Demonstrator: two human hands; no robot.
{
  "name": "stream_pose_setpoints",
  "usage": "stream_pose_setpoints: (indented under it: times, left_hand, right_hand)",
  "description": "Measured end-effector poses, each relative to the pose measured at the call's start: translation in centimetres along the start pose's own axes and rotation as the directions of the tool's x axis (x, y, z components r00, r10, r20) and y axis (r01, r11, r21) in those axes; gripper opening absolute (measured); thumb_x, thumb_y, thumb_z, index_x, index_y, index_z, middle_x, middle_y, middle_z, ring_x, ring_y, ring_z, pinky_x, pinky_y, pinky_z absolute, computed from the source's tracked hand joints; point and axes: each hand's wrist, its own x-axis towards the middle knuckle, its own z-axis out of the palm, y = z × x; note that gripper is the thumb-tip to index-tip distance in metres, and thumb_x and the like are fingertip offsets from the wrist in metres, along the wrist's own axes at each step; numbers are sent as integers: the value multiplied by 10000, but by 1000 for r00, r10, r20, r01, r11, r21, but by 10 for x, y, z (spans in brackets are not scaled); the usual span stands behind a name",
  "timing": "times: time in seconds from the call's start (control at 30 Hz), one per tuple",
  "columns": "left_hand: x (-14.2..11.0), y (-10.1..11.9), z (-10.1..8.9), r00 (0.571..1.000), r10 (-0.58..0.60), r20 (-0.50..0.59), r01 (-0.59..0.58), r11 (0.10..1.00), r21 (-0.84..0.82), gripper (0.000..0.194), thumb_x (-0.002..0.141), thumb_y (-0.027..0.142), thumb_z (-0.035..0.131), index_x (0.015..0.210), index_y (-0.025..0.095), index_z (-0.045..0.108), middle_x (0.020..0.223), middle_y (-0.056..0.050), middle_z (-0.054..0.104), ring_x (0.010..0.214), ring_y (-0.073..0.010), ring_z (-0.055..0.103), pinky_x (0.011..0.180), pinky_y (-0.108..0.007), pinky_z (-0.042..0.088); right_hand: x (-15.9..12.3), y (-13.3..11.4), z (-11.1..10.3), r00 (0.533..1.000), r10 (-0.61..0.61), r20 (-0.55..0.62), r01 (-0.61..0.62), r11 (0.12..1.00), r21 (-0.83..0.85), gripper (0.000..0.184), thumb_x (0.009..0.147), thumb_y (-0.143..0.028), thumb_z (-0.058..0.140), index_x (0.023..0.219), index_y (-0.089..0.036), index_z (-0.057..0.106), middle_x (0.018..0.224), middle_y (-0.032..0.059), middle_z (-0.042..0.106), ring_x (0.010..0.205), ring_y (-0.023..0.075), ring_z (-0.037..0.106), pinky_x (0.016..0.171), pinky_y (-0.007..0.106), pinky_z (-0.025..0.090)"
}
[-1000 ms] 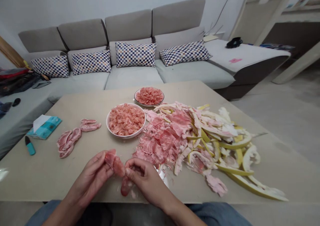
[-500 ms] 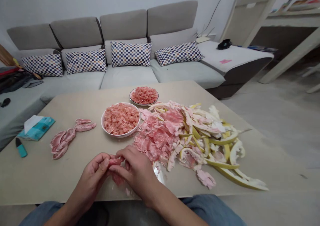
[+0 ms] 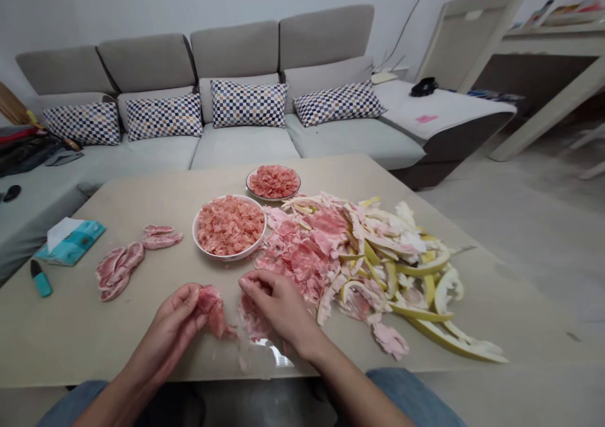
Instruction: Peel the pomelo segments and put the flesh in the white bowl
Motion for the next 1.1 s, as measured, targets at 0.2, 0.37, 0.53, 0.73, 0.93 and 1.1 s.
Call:
stream_pose_setpoints:
  times: [0.2, 0.37, 0.53, 0.73, 0.93, 1.1]
  left_hand:
    - [13, -1, -11, 999, -1, -41, -3, 994, -109, 172, 760, 246, 768, 761, 128, 642, 820, -62, 715, 758, -144, 647, 758, -272, 530]
    - [17, 2, -16, 1000, 7, -30, -11, 992, -129, 180, 762, 233, 763, 727, 129, 621, 790, -59, 705, 755, -152, 648, 747, -271, 534]
    - [14, 6, -14, 999, 26, -32, -31, 987, -155, 163, 783, 233, 748, 760, 124, 628, 809, -59, 700, 780, -143, 643, 784, -262, 525]
    - [3, -7, 3, 1000, 0, 19, 3, 981, -192, 153, 807, 247, 726, 780, 134, 627, 831, -65, 702, 819, -153, 654, 810, -264, 513]
    - [1, -15, 6, 997, 58, 40, -51, 986, -160, 156, 823, 271, 705, 796, 149, 612, 823, -51, 674, 864, -171, 638, 803, -265, 488]
    - [7, -13, 1, 989, 121, 86, -125, 991, 43, 267, 816, 414, 690, 861, 173, 584, 765, -7, 621, 752, -141, 597, 737, -256, 476]
  right_hand:
    - [68, -25, -2, 945, -306, -117, 254, 910, -328, 200, 927, -201, 513, 945, -166, 710, 929, 61, 727, 866, 193, 654, 796, 310, 489]
    - [120, -48, -14, 927, -371, -52, 299, 817, -493, 382, 856, -36, 516, 1191, -148, 663, 1139, 134, 696, 1024, 235, 649, 926, 364, 470]
    - [64, -51, -14, 962, -254, -100, 201, 906, -373, 270, 943, -256, 521, 1166, -193, 660, 1083, 91, 717, 970, 235, 661, 887, 400, 496]
    - [-22, -12, 39, 990, 87, 114, -90, 995, 28, 638, 753, -286, 757, 1314, -177, 472, 1153, 101, 660, 928, 209, 661, 809, 341, 536]
    - [-20, -6, 48, 1000, 12, 23, -11, 999, -41, 238, 809, -182, 650, 1042, -168, 598, 848, 34, 686, 732, 166, 636, 678, 285, 506]
    - [-23, 0, 43, 986, -165, -20, 156, 961, -228, 194, 830, -177, 613, 1023, -187, 618, 900, 53, 683, 806, 198, 627, 732, 321, 478]
